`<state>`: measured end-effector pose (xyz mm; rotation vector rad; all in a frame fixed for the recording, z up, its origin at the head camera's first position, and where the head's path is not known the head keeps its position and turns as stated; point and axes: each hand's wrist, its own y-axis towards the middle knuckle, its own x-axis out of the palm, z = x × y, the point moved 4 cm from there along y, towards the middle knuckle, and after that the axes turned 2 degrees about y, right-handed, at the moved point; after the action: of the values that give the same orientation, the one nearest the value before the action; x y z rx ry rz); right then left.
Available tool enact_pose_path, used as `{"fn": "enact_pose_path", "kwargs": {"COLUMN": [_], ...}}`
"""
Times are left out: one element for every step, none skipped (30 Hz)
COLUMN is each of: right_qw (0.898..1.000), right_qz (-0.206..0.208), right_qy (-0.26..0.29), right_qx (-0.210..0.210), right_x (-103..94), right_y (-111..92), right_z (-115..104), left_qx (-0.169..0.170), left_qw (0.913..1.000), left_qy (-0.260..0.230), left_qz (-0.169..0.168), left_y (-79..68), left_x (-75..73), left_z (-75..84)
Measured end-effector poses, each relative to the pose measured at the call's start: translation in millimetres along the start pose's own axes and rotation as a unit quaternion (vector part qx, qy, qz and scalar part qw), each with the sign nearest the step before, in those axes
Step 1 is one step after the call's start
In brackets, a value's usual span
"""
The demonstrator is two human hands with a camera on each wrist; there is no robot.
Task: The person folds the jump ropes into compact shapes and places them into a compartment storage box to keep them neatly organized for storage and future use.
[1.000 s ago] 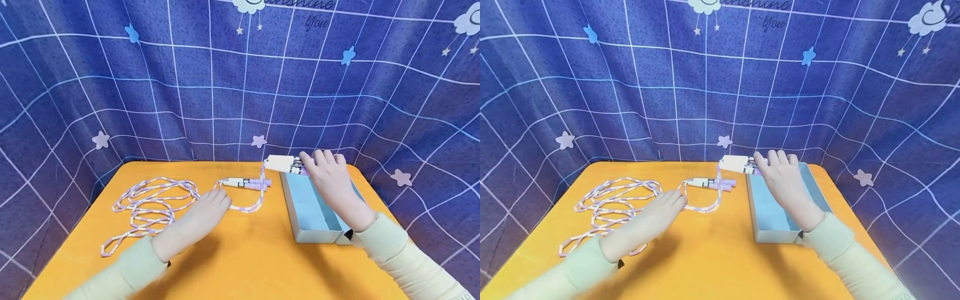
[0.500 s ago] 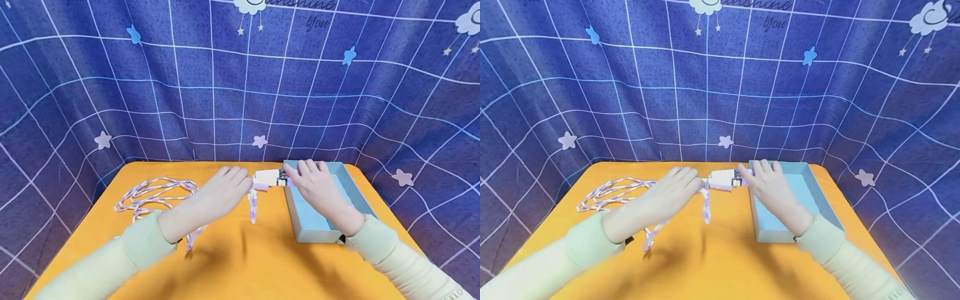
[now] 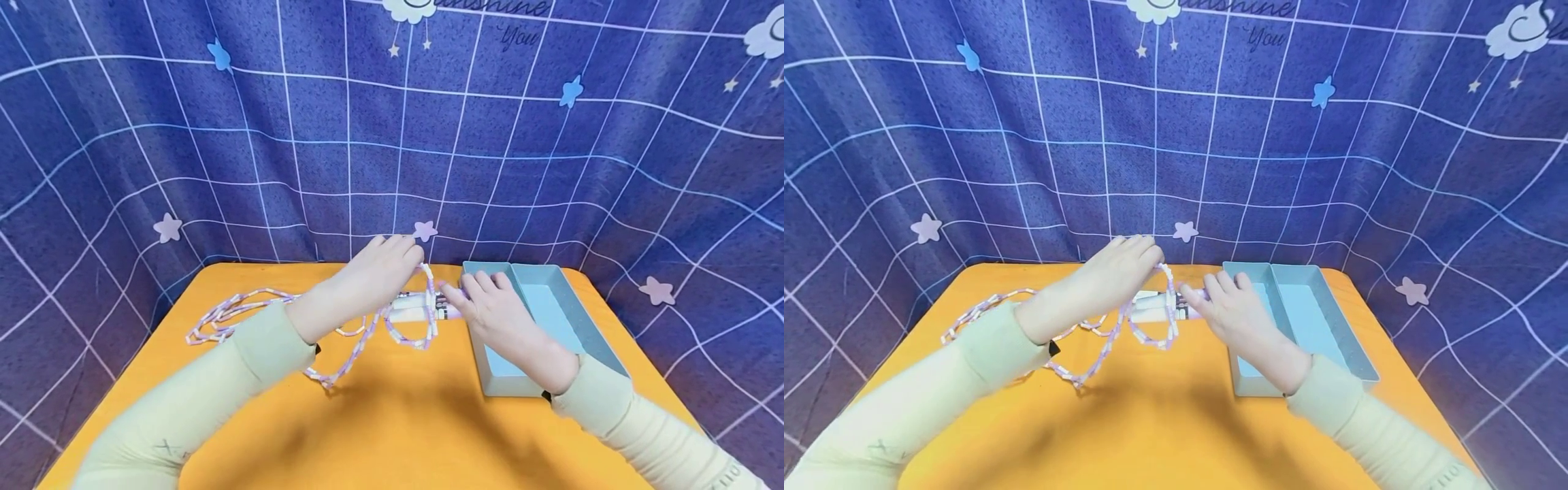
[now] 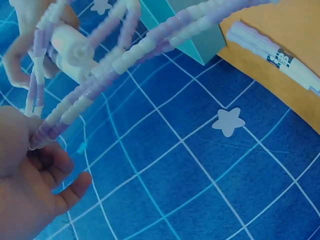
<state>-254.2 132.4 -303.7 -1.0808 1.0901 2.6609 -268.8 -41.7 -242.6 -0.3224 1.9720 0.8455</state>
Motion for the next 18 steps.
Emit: {"fn": "enact_pose_path", "kwargs": {"right_qw": [1.0, 1.0, 1.0, 1.0, 0.999, 0.999, 0.999, 0.999, 0.999, 0.999, 0.999, 0.999, 0.999, 0.999, 0.999, 0.999, 0.999, 0.999], "right_qz": [-0.004, -0.009, -0.016, -0.023, -0.03, -0.037, -0.041, -0.044, -0.045, -0.043, -0.041, -0.038, -0.034, -0.03, -0.026, -0.022, -0.018, -0.013], "right_qy": [-0.006, -0.01, -0.013, -0.012, -0.013, -0.012, -0.01, -0.006, -0.004, -0.001, -0.001, 0.0, 0.001, 0.003, 0.005, 0.007, 0.009, 0.011], "right_qx": [-0.002, -0.003, -0.004, -0.006, -0.009, -0.012, -0.016, -0.018, -0.022, -0.026, -0.03, -0.034, -0.037, -0.04, -0.042, -0.044, -0.046, -0.048], "right_x": [0.0, 0.2, 0.4, 0.5, 0.5, 0.2, -0.1, -0.6, -1.0, -1.7, -2.4, -2.8, -3.2, -3.5, -3.6, -3.7, -4.1, -4.2], "right_y": [0.5, 0.9, 1.2, 1.3, 1.3, 1.5, 1.6, 1.6, 1.6, 1.6, 1.7, 1.8, 1.8, 1.9, 1.9, 2.1, 2.4, 2.4], "right_z": [-1.1, -2.0, -3.0, -3.8, -4.7, -5.6, -6.5, -7.3, -8.0, -8.6, -9.2, -9.7, -10.0, -10.3, -10.4, -10.3, -10.3, -10.0], "left_qx": [-0.003, -0.006, -0.009, -0.013, -0.015, -0.019, -0.022, -0.024, -0.026, -0.027, -0.027, -0.028, -0.028, -0.028, -0.03, -0.032, -0.034, -0.036], "left_qw": [1.0, 0.9999, 0.9999, 0.9998, 0.9997, 0.9995, 0.9993, 0.9991, 0.9988, 0.9987, 0.9985, 0.9985, 0.9986, 0.9987, 0.9988, 0.9989, 0.999, 0.999], "left_qy": [0.001, 0.003, 0.006, 0.008, 0.009, 0.008, 0.006, 0.005, 0.002, 0.002, 0.001, 0.001, 0.003, 0.007, 0.008, 0.01, 0.011, 0.012], "left_qz": [-0.004, -0.008, -0.011, -0.015, -0.019, -0.025, -0.03, -0.036, -0.041, -0.044, -0.047, -0.046, -0.045, -0.041, -0.036, -0.031, -0.026, -0.022], "left_y": [1.6, 3.4, 5.1, 6.8, 8.5, 10.3, 11.9, 13.5, 14.6, 15.7, 16.7, 17.6, 18.3, 19.1, 19.6, 19.9, 20.0, 19.8], "left_x": [0.9, 2.1, 3.2, 4.6, 5.7, 7.0, 8.1, 9.3, 10.5, 11.5, 12.4, 13.1, 13.7, 14.2, 14.5, 14.9, 15.4, 16.0], "left_z": [-1.4, -2.6, -3.7, -4.8, -5.6, -6.3, -6.7, -7.1, -7.4, -7.7, -8.1, -8.7, -9.4, -10.5, -11.8, -13.5, -15.3, -17.3]}}
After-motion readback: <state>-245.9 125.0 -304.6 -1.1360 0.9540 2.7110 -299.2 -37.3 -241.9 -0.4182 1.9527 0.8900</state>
